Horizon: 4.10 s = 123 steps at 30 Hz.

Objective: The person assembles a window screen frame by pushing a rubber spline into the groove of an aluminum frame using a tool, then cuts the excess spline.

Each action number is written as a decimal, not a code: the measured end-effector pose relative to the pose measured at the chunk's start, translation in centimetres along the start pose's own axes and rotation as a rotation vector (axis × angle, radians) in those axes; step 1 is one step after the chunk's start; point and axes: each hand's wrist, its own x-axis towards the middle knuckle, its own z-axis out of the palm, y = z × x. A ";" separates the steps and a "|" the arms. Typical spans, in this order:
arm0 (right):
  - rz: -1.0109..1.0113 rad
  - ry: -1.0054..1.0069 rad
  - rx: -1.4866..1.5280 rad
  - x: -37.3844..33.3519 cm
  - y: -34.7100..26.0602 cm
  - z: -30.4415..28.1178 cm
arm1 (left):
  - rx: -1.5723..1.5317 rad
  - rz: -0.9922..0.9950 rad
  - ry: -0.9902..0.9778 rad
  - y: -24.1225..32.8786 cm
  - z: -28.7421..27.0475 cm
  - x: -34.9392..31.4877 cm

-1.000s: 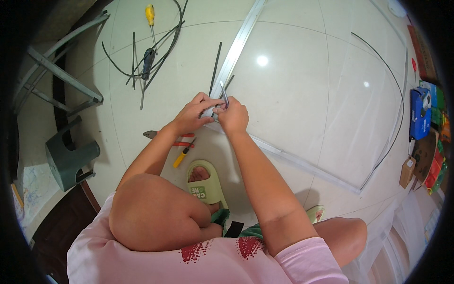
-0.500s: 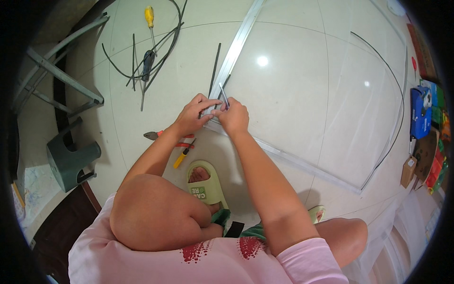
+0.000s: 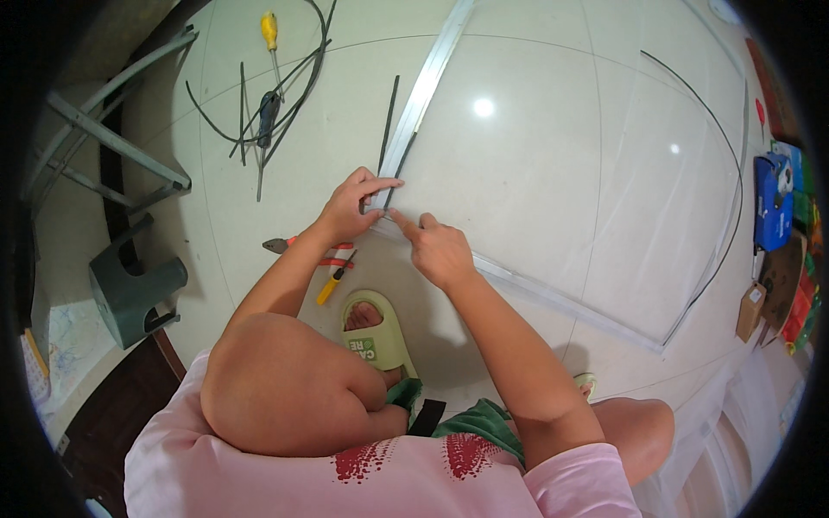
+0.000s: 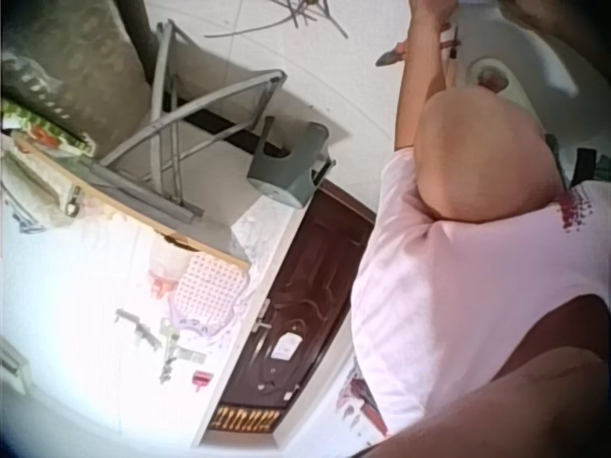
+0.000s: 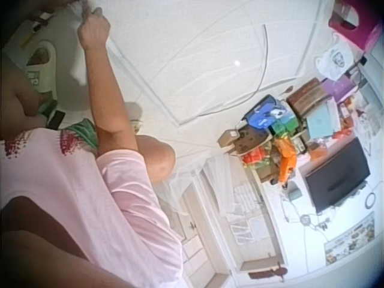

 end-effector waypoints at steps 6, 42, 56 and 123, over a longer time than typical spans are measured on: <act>0.001 -0.015 -0.043 0.2 -0.1 0.1 | -0.006 -0.014 0.004 0.0 0.1 0.0; 0.191 -0.330 -0.072 1.3 -3.2 -3.4 | -0.064 0.026 -0.055 0.0 -0.9 0.1; 0.164 -0.283 -0.061 0.5 -3.2 -2.8 | -0.046 -0.037 -0.096 0.1 -1.1 0.0; 0.245 -0.221 -0.151 2.6 -4.3 -3.5 | -0.101 0.039 0.145 -1.0 1.0 -0.2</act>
